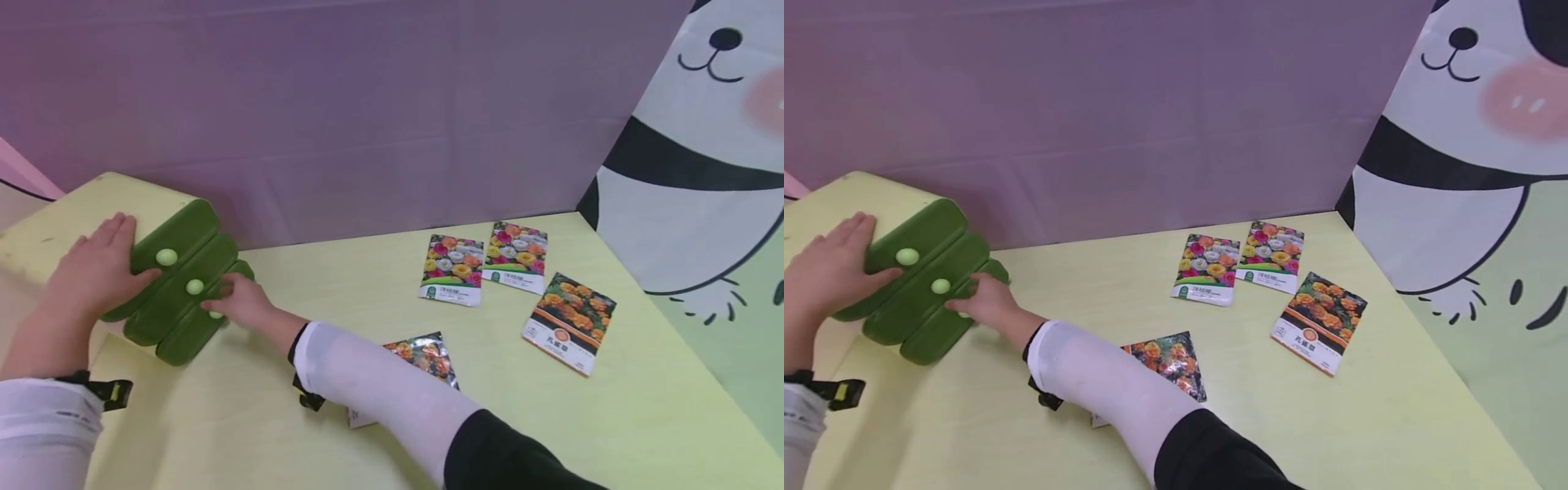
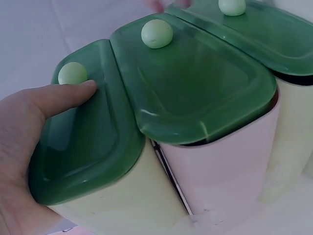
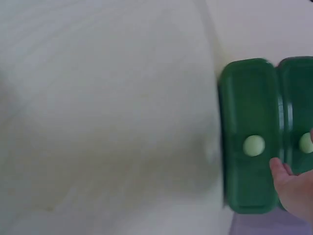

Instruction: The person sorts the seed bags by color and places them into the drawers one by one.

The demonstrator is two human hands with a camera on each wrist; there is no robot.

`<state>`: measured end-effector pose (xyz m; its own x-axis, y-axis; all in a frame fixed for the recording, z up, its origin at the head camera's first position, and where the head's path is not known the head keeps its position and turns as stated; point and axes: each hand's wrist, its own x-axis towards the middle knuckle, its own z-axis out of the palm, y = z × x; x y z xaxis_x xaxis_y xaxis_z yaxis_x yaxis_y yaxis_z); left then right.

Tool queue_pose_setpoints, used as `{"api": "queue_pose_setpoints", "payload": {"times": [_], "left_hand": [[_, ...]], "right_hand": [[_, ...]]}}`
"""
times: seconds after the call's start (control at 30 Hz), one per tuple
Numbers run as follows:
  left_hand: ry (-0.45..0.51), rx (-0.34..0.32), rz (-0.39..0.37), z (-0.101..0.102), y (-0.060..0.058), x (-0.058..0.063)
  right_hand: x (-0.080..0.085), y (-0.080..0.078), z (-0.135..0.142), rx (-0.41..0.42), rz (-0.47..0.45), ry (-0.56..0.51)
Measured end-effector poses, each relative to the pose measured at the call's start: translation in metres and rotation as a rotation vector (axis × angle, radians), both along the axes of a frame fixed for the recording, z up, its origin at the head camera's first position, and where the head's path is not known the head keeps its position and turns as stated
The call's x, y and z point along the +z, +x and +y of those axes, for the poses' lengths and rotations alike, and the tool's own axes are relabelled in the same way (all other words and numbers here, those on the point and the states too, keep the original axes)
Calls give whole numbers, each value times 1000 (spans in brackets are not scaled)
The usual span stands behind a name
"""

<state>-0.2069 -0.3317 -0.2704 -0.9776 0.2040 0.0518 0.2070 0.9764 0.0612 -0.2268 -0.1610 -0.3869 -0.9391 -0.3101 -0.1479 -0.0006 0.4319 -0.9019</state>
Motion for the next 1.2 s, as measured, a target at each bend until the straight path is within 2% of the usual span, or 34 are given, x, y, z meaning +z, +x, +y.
{"api": "queue_pose_setpoints", "payload": {"times": [0.07, 0.13, 0.27, 0.43, 0.57, 0.7, 0.87, 1.07, 1.2], "left_hand": [[-1, -4, 10, 1, 0, 0], [-2, -6, 17, 2, 0, 0], [3, -4, 24, 2, 1, -2], [7, 5, 19, 0, 3, -4], [20, 15, 13, 1, 3, -6], [20, 10, 20, 2, 2, -6], [7, 9, 16, 3, 1, -6], [9, -2, 29, 0, 1, -6], [15, -7, 24, -1, -2, -9]], "right_hand": [[8, -1, -2, -8, -8, -69], [14, -1, -4, 19, -8, -91], [20, 0, -10, 76, 28, 11], [16, -2, -13, 107, 142, 137], [13, -4, -11, 80, 234, 191], [13, -3, -14, 18, 299, 251], [15, -2, -18, -59, 345, 351], [19, -1, -19, -44, 366, 427], [19, 0, -13, -40, 365, 425]]}}
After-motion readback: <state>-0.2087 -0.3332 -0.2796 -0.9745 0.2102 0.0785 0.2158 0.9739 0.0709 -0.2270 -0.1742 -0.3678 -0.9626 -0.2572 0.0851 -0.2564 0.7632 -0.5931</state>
